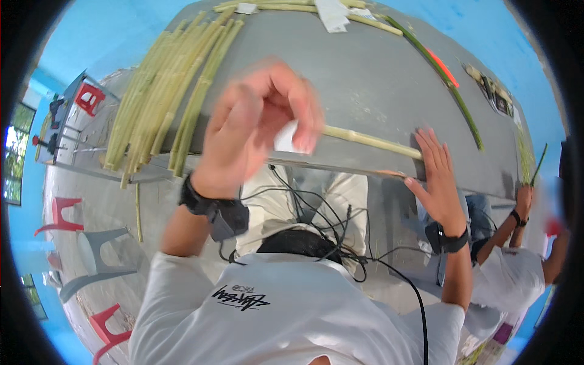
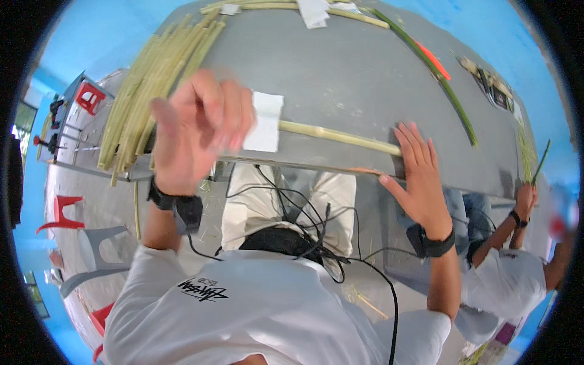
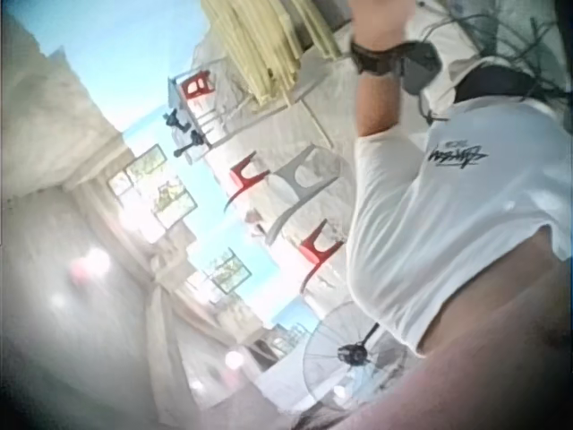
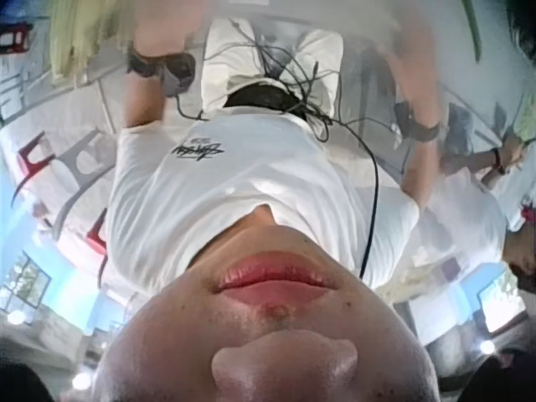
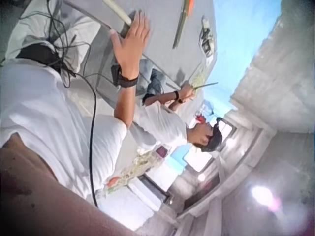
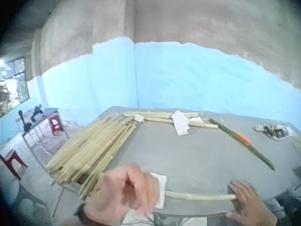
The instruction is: The recorder uses a cloth to wipe down and clean bamboo sticks on a table in a workshop environment.
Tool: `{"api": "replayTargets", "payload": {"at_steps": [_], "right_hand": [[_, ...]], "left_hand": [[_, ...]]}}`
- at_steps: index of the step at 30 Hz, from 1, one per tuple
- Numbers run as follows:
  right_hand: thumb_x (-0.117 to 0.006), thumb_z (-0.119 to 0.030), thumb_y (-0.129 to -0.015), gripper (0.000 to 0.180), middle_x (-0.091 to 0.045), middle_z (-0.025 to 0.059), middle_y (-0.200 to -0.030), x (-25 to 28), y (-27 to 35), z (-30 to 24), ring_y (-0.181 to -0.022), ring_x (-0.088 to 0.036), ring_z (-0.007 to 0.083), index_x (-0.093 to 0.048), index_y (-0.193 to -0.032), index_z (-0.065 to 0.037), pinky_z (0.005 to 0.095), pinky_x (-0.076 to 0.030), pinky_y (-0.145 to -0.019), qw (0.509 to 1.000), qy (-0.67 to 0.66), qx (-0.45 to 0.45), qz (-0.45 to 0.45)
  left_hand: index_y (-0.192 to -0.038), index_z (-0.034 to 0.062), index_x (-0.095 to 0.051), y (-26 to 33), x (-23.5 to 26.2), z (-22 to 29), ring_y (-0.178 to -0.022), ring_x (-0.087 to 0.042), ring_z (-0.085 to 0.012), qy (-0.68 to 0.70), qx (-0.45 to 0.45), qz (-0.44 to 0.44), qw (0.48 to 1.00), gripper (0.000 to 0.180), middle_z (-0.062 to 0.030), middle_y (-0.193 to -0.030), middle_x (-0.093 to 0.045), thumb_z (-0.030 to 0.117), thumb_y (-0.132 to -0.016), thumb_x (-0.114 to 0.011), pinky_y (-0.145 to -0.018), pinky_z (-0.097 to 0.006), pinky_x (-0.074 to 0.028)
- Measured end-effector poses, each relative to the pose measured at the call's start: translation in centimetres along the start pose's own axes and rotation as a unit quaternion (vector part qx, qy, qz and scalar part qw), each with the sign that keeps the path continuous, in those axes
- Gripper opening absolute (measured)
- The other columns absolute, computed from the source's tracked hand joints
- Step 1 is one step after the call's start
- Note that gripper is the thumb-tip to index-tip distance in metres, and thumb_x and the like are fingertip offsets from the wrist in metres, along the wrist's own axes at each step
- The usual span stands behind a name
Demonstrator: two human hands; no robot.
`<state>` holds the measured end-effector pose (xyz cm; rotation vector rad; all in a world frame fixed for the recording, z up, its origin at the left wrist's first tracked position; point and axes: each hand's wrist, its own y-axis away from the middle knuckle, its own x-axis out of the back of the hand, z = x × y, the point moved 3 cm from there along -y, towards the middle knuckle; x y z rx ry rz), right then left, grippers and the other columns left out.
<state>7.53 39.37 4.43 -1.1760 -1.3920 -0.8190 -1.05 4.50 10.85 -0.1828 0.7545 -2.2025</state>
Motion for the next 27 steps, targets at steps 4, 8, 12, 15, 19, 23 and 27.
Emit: {"api": "replayTargets", "payload": {"at_steps": [4,8,12,15,19,23,27], "right_hand": [[-0.068,-0.055,-0.094,0.09,-0.045,0.0164,-0.17,-0.4,0.3,0.2,-0.163,-0.031,0.0374,-0.043,-0.165,-0.006,0.0576,-0.016,-0.134,0.999,-0.006,-0.019,0.025],[-0.068,-0.057,-0.094,0.089,-0.048,0.0176,-0.167,-0.5,0.2,-0.1,-0.16,-0.036,0.0397,-0.047,-0.162,-0.005,0.0569,-0.02,-0.132,0.999,0.01,-0.019,0.05],[-0.068,-0.055,-0.094,0.083,-0.053,0.018,-0.164,-1.1,0.3,0.5,-0.156,-0.043,0.0404,-0.053,-0.158,-0.004,0.0535,-0.027,-0.128,0.997,0.0,-0.003,0.083],[-0.07,-0.052,-0.093,0.08,-0.055,0.0176,-0.163,-1.2,0.0,0.3,-0.153,-0.046,0.0393,-0.055,-0.156,-0.004,0.0505,-0.031,-0.126,0.995,-0.009,0.003,0.094],[-0.072,-0.049,-0.092,0.079,-0.056,0.017,-0.162,-1.5,0.1,0.3,-0.152,-0.048,0.0381,-0.056,-0.155,-0.004,0.0488,-0.032,-0.126,0.995,-0.012,-0.007,0.101],[-0.073,-0.046,-0.091,0.076,-0.056,0.0162,-0.162,-1.4,0.4,0.3,-0.149,-0.05,0.0379,-0.058,-0.153,-0.005,0.0482,-0.033,-0.125,0.994,-0.003,-0.004,0.114],[-0.073,-0.047,-0.091,0.075,-0.056,0.0147,-0.162,-1.7,0.4,0.3,-0.146,-0.052,0.0379,-0.059,-0.153,-0.007,0.0476,-0.034,-0.124,0.993,-0.002,-0.01,0.118]], "left_hand": [[-0.089,0.0156,-0.054,1.5,-2.9,-1.6,-0.064,-0.051,-0.0121,0.299,-0.031,-0.09,0.949,0.074,0.0048,-0.073,-0.055,0.088,-0.098,-0.039,-0.067,-0.03,-0.036],[-0.089,0.0167,-0.054,3.0,-5.3,-4.3,-0.066,-0.052,-0.0094,0.361,-0.024,-0.058,0.931,0.069,0.0071,-0.073,-0.055,0.084,-0.099,-0.045,-0.067,-0.028,-0.036],[-0.092,0.0178,-0.056,4.0,-6.9,-5.7,-0.07,-0.055,-0.0072,0.435,-0.018,-0.073,0.897,0.057,0.0095,-0.074,-0.056,0.075,-0.1,-0.058,-0.068,-0.027,-0.036],[-0.096,0.0183,-0.058,4.9,-8.0,-6.3,-0.072,-0.056,-0.0069,0.48,-0.032,-0.098,0.871,0.053,0.0101,-0.075,-0.058,0.071,-0.1,-0.063,-0.069,-0.026,-0.037],[-0.1,0.0186,-0.061,6.1,-9.0,-6.8,-0.074,-0.057,-0.0065,0.523,-0.061,-0.135,0.839,0.048,0.011,-0.077,-0.059,0.066,-0.101,-0.069,-0.069,-0.026,-0.037],[-0.099,0.0178,-0.061,6.9,-9.3,-6.0,-0.072,-0.056,-0.0067,0.542,-0.019,-0.123,0.831,0.037,0.0105,-0.078,-0.06,0.052,-0.102,-0.076,-0.069,-0.027,-0.036],[-0.089,0.0093,-0.058,7.2,-9.4,-5.9,-0.061,-0.045,-0.0096,0.518,0.033,-0.083,0.851,0.042,0.0031,-0.068,-0.051,0.041,-0.094,-0.085,-0.056,-0.028,-0.032]]}}
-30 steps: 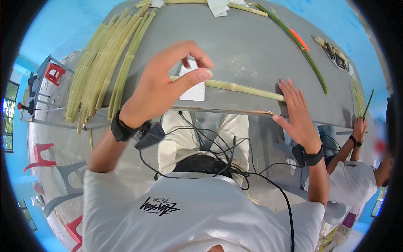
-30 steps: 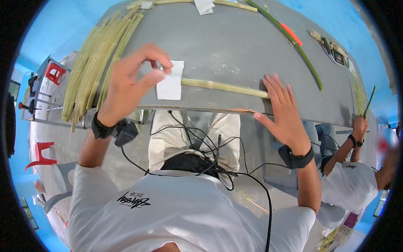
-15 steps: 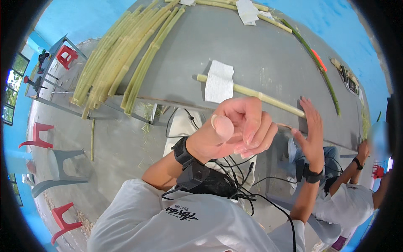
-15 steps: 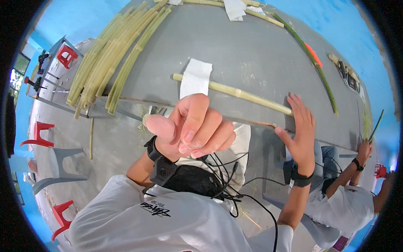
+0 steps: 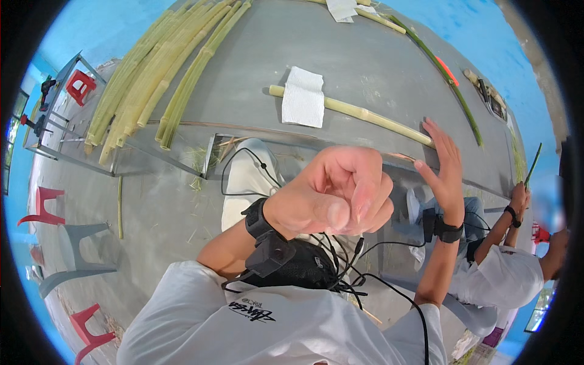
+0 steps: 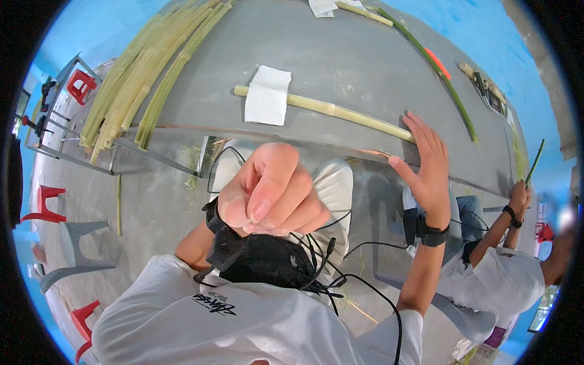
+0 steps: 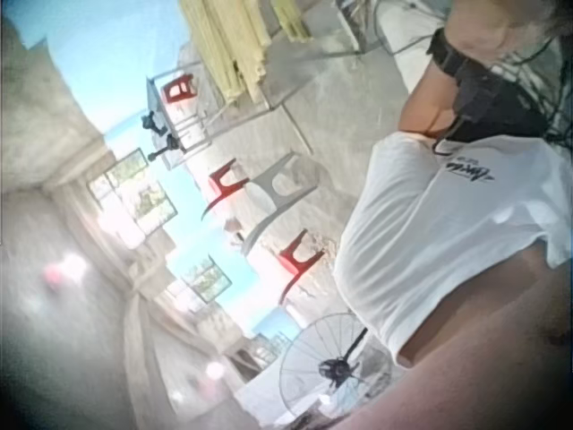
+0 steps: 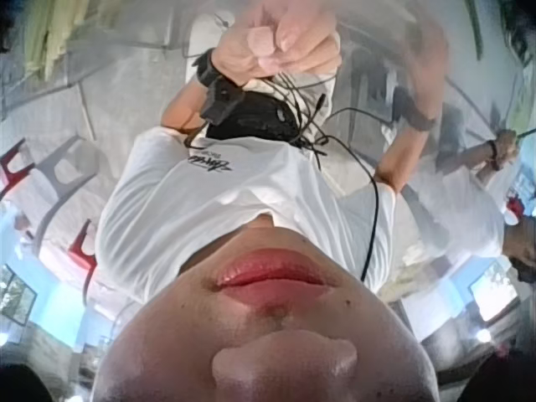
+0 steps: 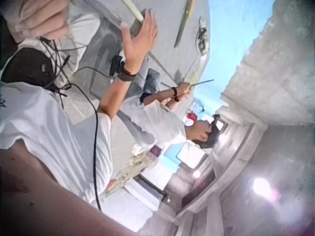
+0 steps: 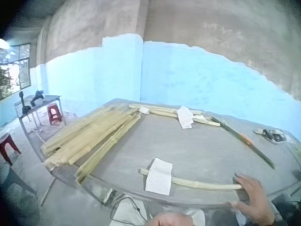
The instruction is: The recorder uses a cloth to wipe down and clean bamboo sticks on a table in a workshop environment.
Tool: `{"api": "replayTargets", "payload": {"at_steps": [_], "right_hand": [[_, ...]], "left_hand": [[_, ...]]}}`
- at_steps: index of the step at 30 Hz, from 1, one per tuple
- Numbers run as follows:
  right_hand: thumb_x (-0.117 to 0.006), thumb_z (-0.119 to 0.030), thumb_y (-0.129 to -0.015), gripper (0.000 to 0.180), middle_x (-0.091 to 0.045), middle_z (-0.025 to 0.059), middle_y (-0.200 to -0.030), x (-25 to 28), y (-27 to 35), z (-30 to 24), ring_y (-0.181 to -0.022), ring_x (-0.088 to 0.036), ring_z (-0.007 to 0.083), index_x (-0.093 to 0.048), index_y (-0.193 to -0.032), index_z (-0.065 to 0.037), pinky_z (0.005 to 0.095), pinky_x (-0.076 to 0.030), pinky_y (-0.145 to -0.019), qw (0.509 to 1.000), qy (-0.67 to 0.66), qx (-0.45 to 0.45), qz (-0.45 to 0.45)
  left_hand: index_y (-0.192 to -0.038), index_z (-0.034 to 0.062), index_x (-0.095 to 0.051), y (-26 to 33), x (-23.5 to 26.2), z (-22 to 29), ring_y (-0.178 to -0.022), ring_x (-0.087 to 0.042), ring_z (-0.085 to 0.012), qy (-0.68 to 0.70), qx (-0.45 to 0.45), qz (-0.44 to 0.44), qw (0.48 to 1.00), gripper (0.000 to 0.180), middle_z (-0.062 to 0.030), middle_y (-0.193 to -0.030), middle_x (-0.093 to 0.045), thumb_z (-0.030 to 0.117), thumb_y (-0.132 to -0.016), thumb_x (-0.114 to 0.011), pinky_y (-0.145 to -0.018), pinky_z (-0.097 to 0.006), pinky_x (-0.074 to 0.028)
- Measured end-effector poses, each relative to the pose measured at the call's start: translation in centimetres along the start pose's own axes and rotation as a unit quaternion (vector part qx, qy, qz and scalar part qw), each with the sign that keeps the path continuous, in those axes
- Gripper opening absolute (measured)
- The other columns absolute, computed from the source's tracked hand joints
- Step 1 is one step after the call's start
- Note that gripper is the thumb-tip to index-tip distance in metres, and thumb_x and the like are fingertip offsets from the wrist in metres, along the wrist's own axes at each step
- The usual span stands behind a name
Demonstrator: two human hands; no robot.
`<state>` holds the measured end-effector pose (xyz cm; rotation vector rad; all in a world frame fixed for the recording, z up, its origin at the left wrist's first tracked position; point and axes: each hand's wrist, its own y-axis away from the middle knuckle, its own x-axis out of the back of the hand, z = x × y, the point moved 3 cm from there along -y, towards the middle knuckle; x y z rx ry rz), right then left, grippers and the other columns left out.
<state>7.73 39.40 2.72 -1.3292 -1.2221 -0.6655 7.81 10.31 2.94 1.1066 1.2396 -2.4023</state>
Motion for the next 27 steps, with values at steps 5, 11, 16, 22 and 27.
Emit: {"api": "replayTargets", "payload": {"at_steps": [5,11,16,22,27], "right_hand": [[-0.073,-0.048,-0.092,0.074,-0.056,0.0143,-0.162,0.1,0.1,0.0,-0.144,-0.053,0.0379,-0.059,-0.153,-0.008,0.047,-0.035,-0.123,1.0,-0.003,0.005,0.005],[-0.073,-0.049,-0.092,0.074,-0.057,0.0141,-0.161,-0.1,0.0,0.1,-0.143,-0.054,0.0367,-0.06,-0.152,-0.008,0.0465,-0.036,-0.122,1.0,0.001,0.008,0.01],[-0.074,-0.049,-0.091,0.073,-0.059,0.0139,-0.159,0.2,0.2,-0.4,-0.143,-0.054,0.0363,-0.061,-0.151,-0.008,0.0467,-0.036,-0.122,1.0,0.003,0.002,0.02],[-0.075,-0.047,-0.09,0.073,-0.06,0.0137,-0.158,0.3,0.1,-0.4,-0.143,-0.055,0.0364,-0.062,-0.149,-0.006,0.0468,-0.036,-0.122,1.0,-0.006,0.004,0.024],[-0.074,-0.05,-0.091,0.075,-0.059,0.0139,-0.159,0.0,0.1,-0.3,-0.143,-0.054,0.036,-0.061,-0.15,-0.006,0.0467,-0.037,-0.121,1.0,0.006,0.002,0.022]], "left_hand": [[-0.087,0.0074,-0.057,0.2,0.1,0.2,-0.055,-0.04,-0.0082,0.0,-0.001,0.038,0.999,0.028,0.0032,-0.065,-0.047,0.021,-0.09,-0.081,-0.054,-0.027,-0.029],[-0.084,0.0101,-0.052,0.6,0.5,0.9,-0.056,-0.041,-0.0083,-0.026,-0.002,0.039,0.999,0.032,0.0038,-0.066,-0.046,0.021,-0.088,-0.082,-0.053,-0.026,-0.029],[-0.084,0.0118,-0.054,0.6,0.1,1.2,-0.058,-0.047,-0.0091,-0.087,-0.002,0.077,0.993,0.032,0.0045,-0.067,-0.05,0.011,-0.085,-0.085,-0.056,-0.027,-0.032],[-0.085,0.0056,-0.068,-0.4,-0.8,4.9,-0.06,-0.057,-0.0128,-0.565,-0.057,0.017,0.823,0.029,-0.0028,-0.074,-0.066,-0.008,-0.075,-0.091,-0.055,-0.028,-0.038],[-0.089,0.0049,-0.071,-0.7,-3.4,6.4,-0.053,-0.056,-0.0151,-0.749,-0.202,-0.069,0.627,0.031,-0.004,-0.067,-0.065,-0.008,-0.069,-0.09,-0.049,-0.028,-0.037]]}}
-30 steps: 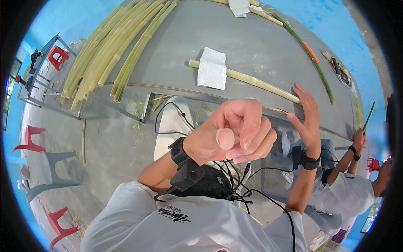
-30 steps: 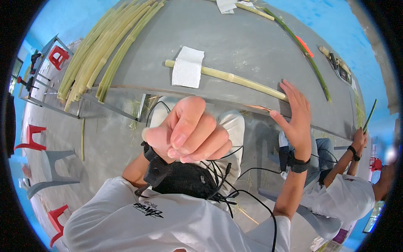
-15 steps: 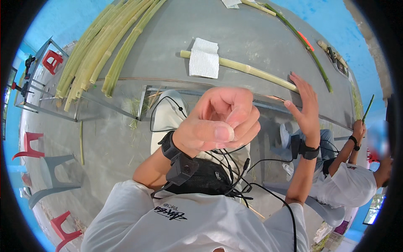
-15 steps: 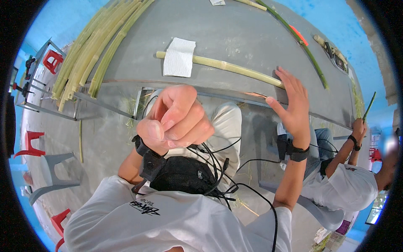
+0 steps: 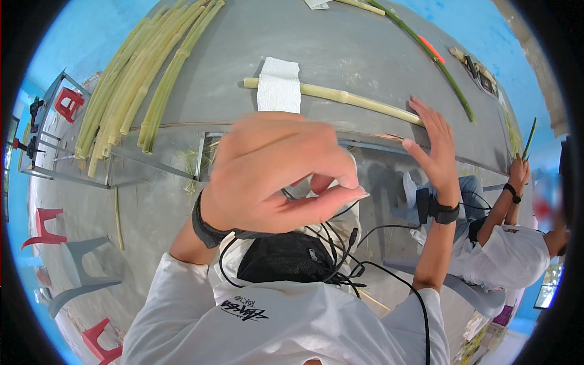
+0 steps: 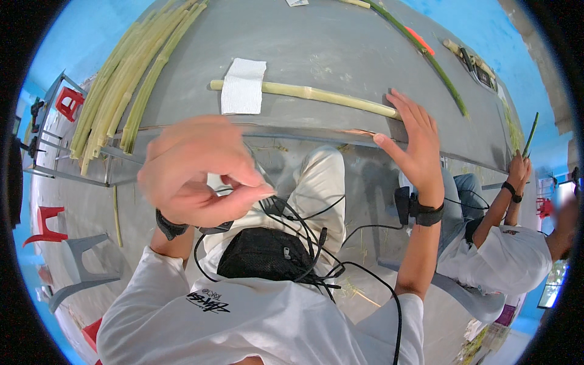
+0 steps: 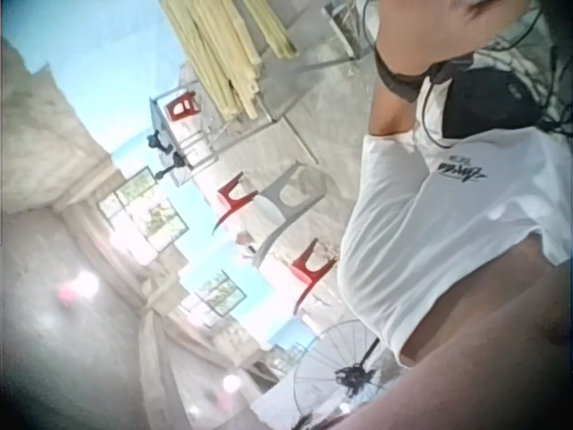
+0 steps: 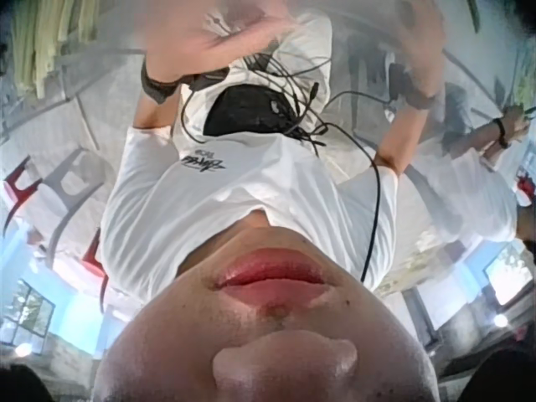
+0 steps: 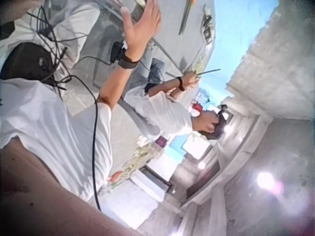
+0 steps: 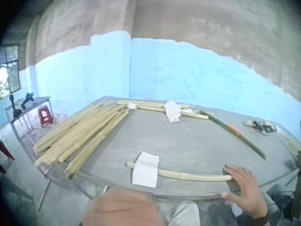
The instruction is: The recorder uses a cloth to wipe down and clean bamboo sticks on a table in a workshop environment.
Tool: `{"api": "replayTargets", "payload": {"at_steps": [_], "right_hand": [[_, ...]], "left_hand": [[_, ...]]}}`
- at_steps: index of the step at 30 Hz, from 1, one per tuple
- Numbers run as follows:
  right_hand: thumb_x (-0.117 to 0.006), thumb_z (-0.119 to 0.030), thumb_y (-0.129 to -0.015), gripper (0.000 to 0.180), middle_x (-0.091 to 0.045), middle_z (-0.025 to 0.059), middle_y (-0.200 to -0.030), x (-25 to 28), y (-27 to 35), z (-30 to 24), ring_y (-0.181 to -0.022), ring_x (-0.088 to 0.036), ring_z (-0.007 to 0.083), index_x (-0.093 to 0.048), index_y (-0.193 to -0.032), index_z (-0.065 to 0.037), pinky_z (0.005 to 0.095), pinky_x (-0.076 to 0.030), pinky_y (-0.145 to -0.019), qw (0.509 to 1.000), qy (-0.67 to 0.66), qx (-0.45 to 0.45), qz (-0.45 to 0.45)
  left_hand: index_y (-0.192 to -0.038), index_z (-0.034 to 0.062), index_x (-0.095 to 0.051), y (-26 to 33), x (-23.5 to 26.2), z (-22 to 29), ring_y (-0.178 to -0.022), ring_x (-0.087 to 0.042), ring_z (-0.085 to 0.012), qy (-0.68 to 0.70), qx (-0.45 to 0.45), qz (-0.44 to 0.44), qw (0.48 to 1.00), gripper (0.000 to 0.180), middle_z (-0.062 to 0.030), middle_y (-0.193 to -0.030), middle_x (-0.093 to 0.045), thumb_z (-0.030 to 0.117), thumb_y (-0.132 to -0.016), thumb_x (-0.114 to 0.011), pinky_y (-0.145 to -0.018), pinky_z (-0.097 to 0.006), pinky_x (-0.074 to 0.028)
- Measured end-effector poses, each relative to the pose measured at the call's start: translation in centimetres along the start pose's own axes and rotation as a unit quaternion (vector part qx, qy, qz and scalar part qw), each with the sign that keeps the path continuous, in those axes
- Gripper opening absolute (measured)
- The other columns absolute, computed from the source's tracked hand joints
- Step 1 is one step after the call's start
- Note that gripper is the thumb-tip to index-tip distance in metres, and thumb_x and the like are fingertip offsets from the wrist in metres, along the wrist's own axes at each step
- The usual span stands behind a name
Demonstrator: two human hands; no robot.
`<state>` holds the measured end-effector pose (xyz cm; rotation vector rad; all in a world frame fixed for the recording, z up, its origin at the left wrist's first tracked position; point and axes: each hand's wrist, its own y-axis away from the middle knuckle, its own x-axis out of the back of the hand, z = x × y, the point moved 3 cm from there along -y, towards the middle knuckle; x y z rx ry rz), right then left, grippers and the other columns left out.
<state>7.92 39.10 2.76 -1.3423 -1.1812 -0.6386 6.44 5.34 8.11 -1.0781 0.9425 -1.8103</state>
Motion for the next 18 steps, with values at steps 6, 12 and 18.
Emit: {"api": "replayTargets", "payload": {"at_steps": [6,12,18], "right_hand": [[-0.074,-0.052,-0.091,0.076,-0.059,0.0136,-0.158,0.0,-0.1,0.3,-0.142,-0.055,0.036,-0.061,-0.15,-0.006,0.0466,-0.037,-0.12,1.0,0.0,0.01,-0.001],[-0.074,-0.054,-0.09,0.077,-0.059,0.0135,-0.158,0.0,0.0,0.1,-0.142,-0.055,0.0361,-0.062,-0.149,-0.007,0.0463,-0.037,-0.12,1.0,0.0,-0.001,0.002],[-0.074,-0.053,-0.089,0.077,-0.06,0.0131,-0.158,0.0,0.1,0.2,-0.142,-0.055,0.0357,-0.062,-0.15,-0.007,0.0465,-0.037,-0.12,1.0,0.007,0.002,0.003]], "left_hand": [[-0.088,0.0065,-0.07,0.3,0.3,1.1,-0.051,-0.055,-0.0162,-0.104,-0.033,0.017,0.994,0.035,-0.0014,-0.066,-0.063,-0.008,-0.062,-0.087,-0.048,-0.028,-0.039],[-0.085,0.0106,-0.066,0.7,0.0,1.1,-0.052,-0.054,-0.0171,-0.131,-0.05,0.018,0.99,0.043,-0.0008,-0.066,-0.062,0.001,-0.062,-0.1,-0.048,-0.029,-0.039],[-0.095,0.0117,-0.071,0.8,-0.2,1.9,-0.064,-0.059,-0.0184,-0.166,-0.047,0.013,0.985,0.044,0.0004,-0.069,-0.065,0.026,-0.067,-0.102,-0.058,-0.033,-0.047]]}}
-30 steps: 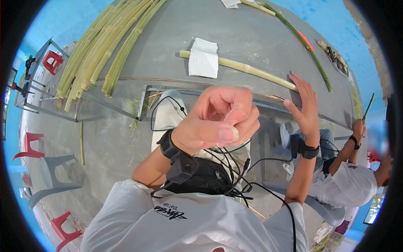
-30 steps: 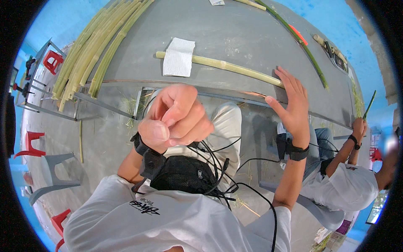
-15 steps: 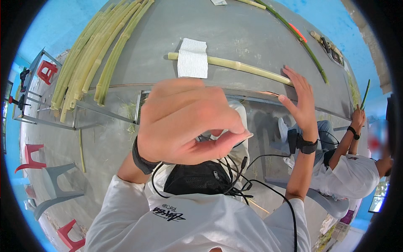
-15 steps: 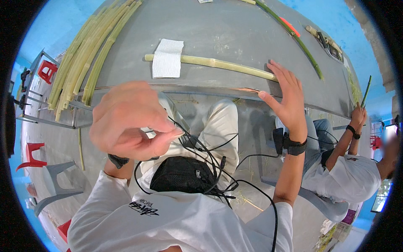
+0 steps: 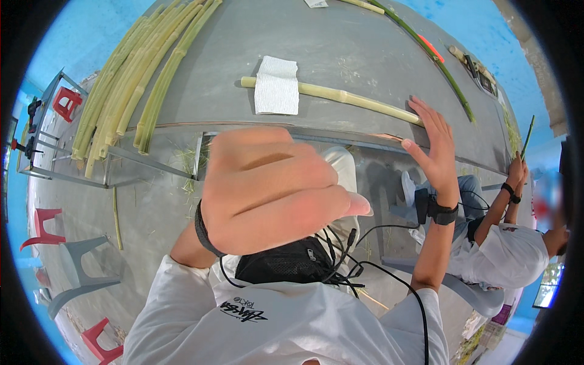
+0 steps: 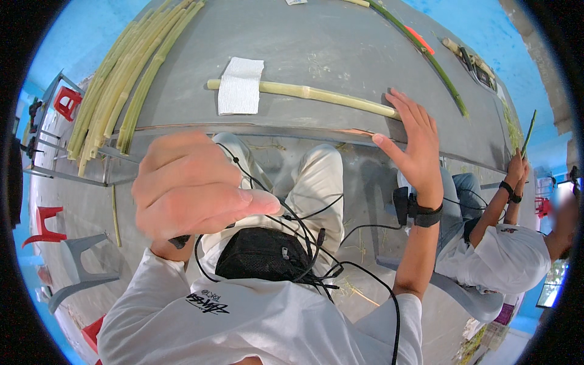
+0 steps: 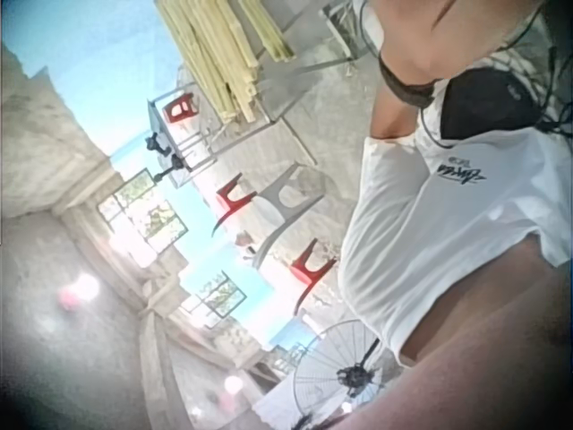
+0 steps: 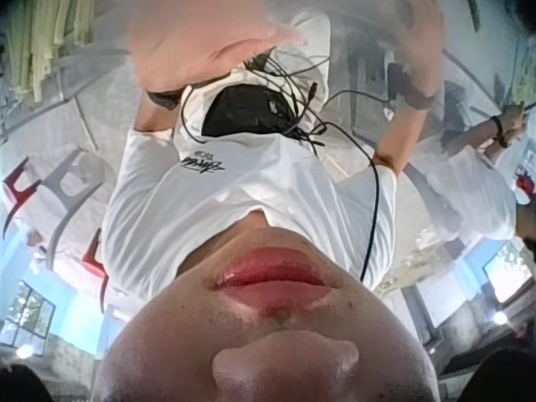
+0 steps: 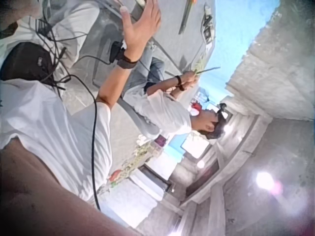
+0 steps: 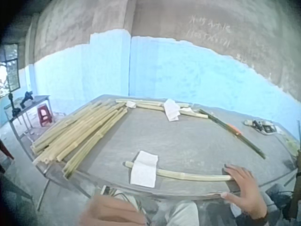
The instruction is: The recorder uses a cloth to wipe down and clean bamboo sticks on a table in a workshop environment.
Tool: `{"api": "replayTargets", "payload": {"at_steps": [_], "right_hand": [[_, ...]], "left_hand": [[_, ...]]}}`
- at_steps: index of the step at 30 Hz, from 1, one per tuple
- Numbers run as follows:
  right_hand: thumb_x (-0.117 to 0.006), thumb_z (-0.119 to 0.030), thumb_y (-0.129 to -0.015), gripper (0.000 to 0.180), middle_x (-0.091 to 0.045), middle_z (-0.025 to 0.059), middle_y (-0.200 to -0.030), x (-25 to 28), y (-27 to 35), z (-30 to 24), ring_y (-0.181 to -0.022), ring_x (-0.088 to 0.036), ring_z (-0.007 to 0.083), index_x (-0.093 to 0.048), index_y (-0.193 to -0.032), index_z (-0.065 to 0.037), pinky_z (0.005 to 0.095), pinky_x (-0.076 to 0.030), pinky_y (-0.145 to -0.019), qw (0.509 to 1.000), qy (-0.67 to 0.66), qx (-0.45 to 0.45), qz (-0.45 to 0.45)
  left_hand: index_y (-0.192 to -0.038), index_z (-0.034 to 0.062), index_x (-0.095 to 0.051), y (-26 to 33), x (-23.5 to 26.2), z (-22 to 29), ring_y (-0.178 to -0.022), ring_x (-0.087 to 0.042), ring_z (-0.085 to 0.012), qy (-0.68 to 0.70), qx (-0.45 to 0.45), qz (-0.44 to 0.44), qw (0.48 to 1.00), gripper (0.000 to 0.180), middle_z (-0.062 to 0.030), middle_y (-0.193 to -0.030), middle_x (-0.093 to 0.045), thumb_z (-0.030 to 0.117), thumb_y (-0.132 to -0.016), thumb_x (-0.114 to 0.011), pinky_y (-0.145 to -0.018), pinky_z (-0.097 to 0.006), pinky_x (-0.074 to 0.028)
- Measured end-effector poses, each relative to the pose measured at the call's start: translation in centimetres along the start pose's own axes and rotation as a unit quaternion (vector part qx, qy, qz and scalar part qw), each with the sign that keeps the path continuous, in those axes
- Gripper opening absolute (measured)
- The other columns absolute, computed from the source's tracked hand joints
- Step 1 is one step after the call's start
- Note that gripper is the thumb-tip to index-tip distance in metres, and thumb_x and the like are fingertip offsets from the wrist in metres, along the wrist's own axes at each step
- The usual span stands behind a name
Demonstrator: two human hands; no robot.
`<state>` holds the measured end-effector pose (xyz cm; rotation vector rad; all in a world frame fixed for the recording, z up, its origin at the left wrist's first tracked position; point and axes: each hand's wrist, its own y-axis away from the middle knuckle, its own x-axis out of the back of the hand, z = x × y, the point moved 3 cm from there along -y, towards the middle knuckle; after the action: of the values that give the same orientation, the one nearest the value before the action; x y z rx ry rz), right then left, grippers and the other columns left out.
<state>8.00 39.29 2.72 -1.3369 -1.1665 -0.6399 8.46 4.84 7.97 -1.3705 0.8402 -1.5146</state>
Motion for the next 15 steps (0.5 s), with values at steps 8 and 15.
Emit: {"api": "replayTargets", "payload": {"at_steps": [8,15], "right_hand": [[-0.074,-0.053,-0.089,0.077,-0.06,0.0134,-0.157,0.0,-0.1,-0.1,-0.141,-0.055,0.0355,-0.062,-0.15,-0.007,0.0464,-0.037,-0.119,1.0,-0.001,-0.004,0.0],[-0.075,-0.055,-0.088,0.078,-0.06,0.0131,-0.157,-0.3,-0.1,0.0,-0.141,-0.056,0.0355,-0.062,-0.149,-0.007,0.0458,-0.037,-0.119,1.0,-0.001,0.009,0.005]], "left_hand": [[-0.091,0.0098,-0.076,0.4,-0.3,0.0,-0.061,-0.061,-0.018,0.003,0.016,0.038,0.999,0.028,-0.0021,-0.074,-0.07,0.025,-0.076,-0.094,-0.055,-0.031,-0.046],[-0.116,0.0014,-0.074,3.1,0.3,-4.4,-0.098,-0.072,-0.0269,-0.09,0.167,0.007,0.982,0.025,-0.0071,-0.101,-0.078,0.016,-0.096,-0.078,-0.093,-0.04,-0.056]]}}
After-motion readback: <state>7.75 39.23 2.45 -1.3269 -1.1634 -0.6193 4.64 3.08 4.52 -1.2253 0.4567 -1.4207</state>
